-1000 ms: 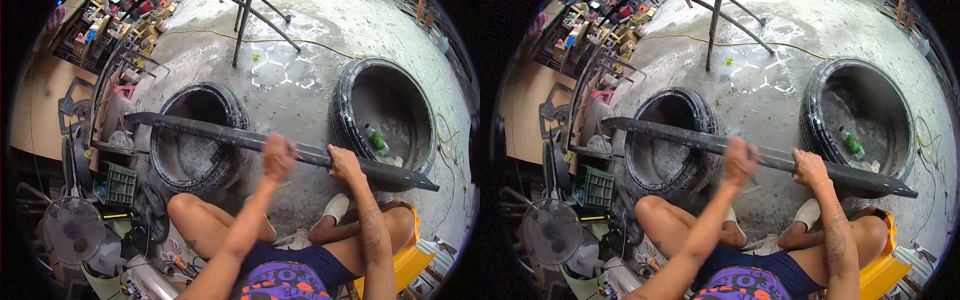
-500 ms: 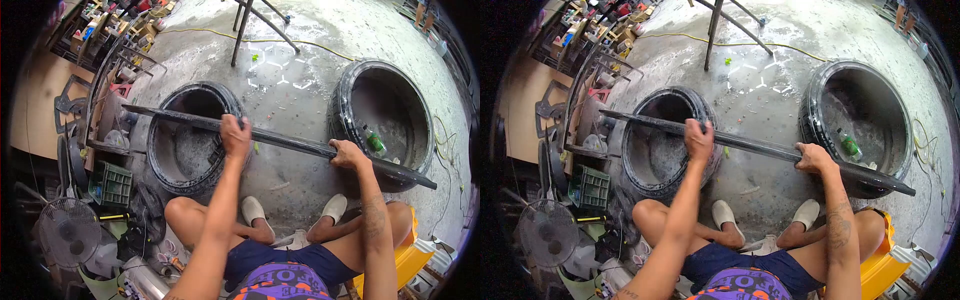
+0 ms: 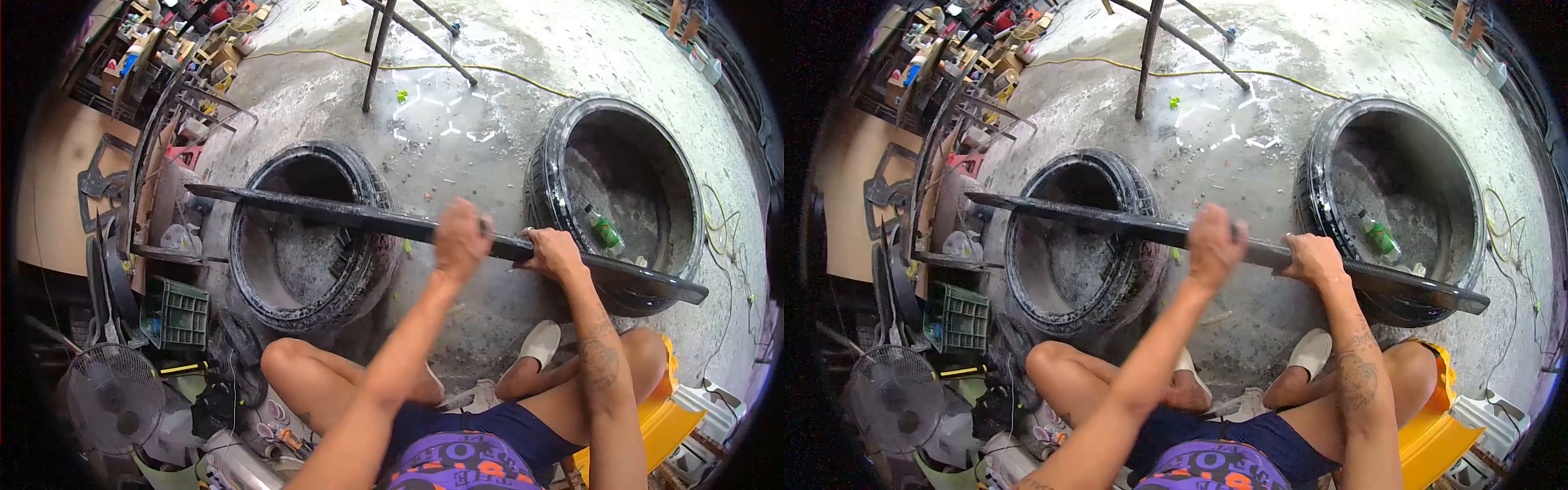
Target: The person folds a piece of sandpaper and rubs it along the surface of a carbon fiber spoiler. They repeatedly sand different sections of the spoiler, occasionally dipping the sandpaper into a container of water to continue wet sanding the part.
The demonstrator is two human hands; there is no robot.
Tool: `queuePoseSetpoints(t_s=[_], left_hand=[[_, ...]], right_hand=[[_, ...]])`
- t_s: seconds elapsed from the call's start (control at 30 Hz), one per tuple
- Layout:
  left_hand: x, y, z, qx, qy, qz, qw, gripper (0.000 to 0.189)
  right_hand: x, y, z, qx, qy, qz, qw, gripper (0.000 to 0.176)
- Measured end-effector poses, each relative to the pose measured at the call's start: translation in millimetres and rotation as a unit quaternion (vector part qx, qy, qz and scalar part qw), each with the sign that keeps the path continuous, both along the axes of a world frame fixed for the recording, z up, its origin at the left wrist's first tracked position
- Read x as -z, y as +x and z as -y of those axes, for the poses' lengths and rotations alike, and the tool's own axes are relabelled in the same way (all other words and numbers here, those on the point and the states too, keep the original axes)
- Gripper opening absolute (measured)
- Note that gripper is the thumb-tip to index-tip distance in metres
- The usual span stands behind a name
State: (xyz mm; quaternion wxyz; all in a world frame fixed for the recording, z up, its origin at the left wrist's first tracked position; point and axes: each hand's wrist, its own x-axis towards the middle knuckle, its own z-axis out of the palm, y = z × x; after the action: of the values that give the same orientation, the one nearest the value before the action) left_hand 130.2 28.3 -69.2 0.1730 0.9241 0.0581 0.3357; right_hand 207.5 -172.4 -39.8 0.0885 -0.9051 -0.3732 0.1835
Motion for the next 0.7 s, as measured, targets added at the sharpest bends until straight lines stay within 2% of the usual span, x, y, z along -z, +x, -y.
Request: queuePoseSetpoints(t_s=[0.03,0.13,0.2,0.27,0.33,0.4,0.43,0.47,0.53,0.57,0.63,0.67,0.7], left_hand=[[0.0,-5.9,-32.8,-0.034,-0.02,-0.027,0.999,0.023],[-3.3,-25.0,-119.6,-0.185,0.024,-0.022,0.982,0.025],[-1.6,-20.7,-100.0,-0.219,0.01,-0.019,0.976,0.025],[6.7,-2.0,-21.3,-0.137,-0.04,-0.005,0.99,0.025],[5.7,11.4,56.4,-0.039,0.003,0.04,0.998,0.026],[18.2,10.0,31.4,-0.029,0.023,0.057,0.998,0.027],[21.3,5.6,12.0,-0.014,0.044,0.07,0.996,0.028],[0.3,-10.2,-20.3,-0.049,-0.012,-0.022,0.998,0.028],[-3.5,-25.4,-86.6,-0.161,0.019,-0.017,0.987,0.028],[-0.7,-19.2,-80.0,-0.158,0.014,-0.016,0.987,0.028],[-3.6,-14.3,-68.6,-0.213,0.011,0.007,0.977,0.028],[0.6,-5.7,-28.2,-0.185,-0.011,-0.011,0.983,0.029],[14.3,6.7,15.1,-0.138,-0.042,0.02,0.989,0.031]], right_hand=[[0.5,1.3,0.6,0.002,0.008,-0.001,1.0,0.053],[-1.2,-2.2,-1.6,0.005,0.006,0.003,1.0,0.053],[-0.7,-0.9,-2.9,0.015,-0.009,-0.01,1.0,0.054],[1.4,-0.7,-2.2,0.005,0.014,0.025,1.0,0.054],[-2.8,2.2,1.5,0.006,0.001,-0.001,1.0,0.057],[2.6,15.5,20.5,-0.017,0.1,-0.067,0.993,0.063],[-0.1,22.0,34.7,0.009,0.11,-0.103,0.989,0.07],[-0.9,22.5,53.1,0.025,0.116,-0.058,0.991,0.067],[18.5,23.4,77.2,-0.028,0.15,-0.014,0.988,0.063],[14.8,21.9,79.1,-0.025,0.144,-0.012,0.989,0.063],[6.3,16.7,65.6,0.025,0.076,-0.003,0.997,0.057],[5.1,19.1,65.4,0.022,0.077,0.0,0.997,0.057],[5.4,19.4,66.0,0.025,0.074,0.001,0.997,0.056]])
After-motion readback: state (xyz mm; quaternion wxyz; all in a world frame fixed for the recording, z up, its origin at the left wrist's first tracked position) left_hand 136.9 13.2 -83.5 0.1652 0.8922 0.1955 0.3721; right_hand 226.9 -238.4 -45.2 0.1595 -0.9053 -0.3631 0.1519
